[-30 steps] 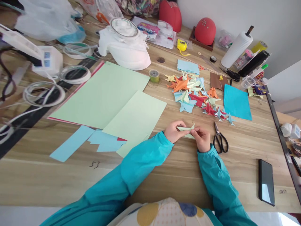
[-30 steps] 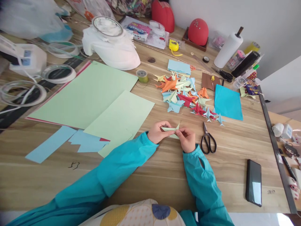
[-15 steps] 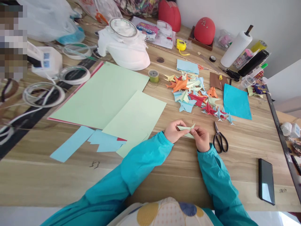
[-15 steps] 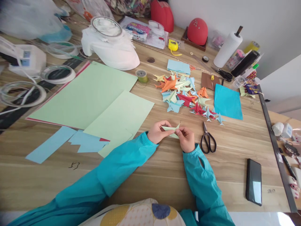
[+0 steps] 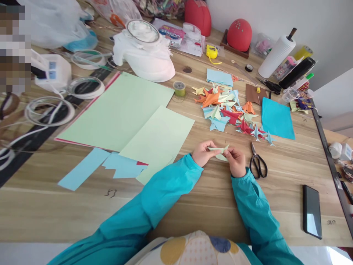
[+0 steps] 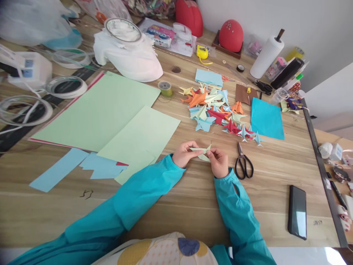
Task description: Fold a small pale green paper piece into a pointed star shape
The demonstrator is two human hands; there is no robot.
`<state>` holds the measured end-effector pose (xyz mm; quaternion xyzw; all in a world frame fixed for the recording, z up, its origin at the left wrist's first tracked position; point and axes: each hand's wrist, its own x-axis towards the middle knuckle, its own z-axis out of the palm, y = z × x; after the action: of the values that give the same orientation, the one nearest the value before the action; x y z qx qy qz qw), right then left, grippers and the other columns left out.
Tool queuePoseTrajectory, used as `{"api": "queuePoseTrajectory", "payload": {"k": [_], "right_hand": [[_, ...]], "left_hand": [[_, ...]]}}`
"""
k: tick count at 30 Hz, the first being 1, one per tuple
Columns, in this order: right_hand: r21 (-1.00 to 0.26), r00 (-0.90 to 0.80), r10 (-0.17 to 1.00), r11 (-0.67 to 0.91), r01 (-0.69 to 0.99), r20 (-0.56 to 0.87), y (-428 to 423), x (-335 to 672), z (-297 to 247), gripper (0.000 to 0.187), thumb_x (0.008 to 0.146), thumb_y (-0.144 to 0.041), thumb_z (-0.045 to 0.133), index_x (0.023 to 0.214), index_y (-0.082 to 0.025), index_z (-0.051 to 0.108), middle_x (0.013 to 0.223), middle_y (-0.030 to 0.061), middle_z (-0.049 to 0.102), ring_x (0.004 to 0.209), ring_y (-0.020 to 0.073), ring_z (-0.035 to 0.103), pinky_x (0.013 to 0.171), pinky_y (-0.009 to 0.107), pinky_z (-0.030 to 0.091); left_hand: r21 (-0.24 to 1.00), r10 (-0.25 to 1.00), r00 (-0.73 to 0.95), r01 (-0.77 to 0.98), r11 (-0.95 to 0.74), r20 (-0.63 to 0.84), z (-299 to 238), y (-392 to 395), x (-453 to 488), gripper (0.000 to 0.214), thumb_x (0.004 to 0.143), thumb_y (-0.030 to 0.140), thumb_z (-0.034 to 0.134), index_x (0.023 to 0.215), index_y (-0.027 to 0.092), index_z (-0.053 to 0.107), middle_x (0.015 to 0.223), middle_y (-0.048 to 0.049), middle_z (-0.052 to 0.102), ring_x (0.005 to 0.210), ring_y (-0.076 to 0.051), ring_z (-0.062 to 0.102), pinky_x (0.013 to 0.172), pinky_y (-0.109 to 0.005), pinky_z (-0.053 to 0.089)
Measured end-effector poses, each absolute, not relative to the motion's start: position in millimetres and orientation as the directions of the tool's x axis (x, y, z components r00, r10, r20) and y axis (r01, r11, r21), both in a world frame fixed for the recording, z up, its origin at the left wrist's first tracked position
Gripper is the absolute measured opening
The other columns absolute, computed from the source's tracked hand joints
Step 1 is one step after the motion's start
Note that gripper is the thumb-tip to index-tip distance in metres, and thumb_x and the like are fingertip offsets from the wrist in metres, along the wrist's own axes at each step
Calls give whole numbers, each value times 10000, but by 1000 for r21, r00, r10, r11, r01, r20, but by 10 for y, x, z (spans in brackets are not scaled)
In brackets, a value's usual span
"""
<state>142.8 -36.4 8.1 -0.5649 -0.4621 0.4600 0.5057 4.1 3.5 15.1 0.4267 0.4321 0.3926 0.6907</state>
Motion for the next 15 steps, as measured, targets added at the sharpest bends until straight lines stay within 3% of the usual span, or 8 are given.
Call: {"api": "queuePoseTrajectory", "payload": {"k": [8, 15], "right_hand": [[-997, 141, 989, -44, 64, -35, -366, 1419, 67, 147, 732, -307, 594, 693, -166, 603, 589, -3, 597, 575, 124, 532, 564, 253, 417], [-998, 134, 989, -61, 6, -60, -372, 1408, 80, 130, 724, -294, 603, 689, -169, 613, 596, -10, 598, 576, 115, 531, 569, 245, 413]], "left_hand": [[976, 943, 274, -56, 209, -186, 149, -5, 67, 257, 533, 268, 703, 575, 135, 488, 520, 47, 499, 492, -66, 437, 479, -201, 348], [966, 941, 271, -101, 237, -202, 141, -10, 76, 274, 541, 273, 697, 576, 143, 460, 487, 62, 447, 469, -58, 398, 452, -192, 311]]}}
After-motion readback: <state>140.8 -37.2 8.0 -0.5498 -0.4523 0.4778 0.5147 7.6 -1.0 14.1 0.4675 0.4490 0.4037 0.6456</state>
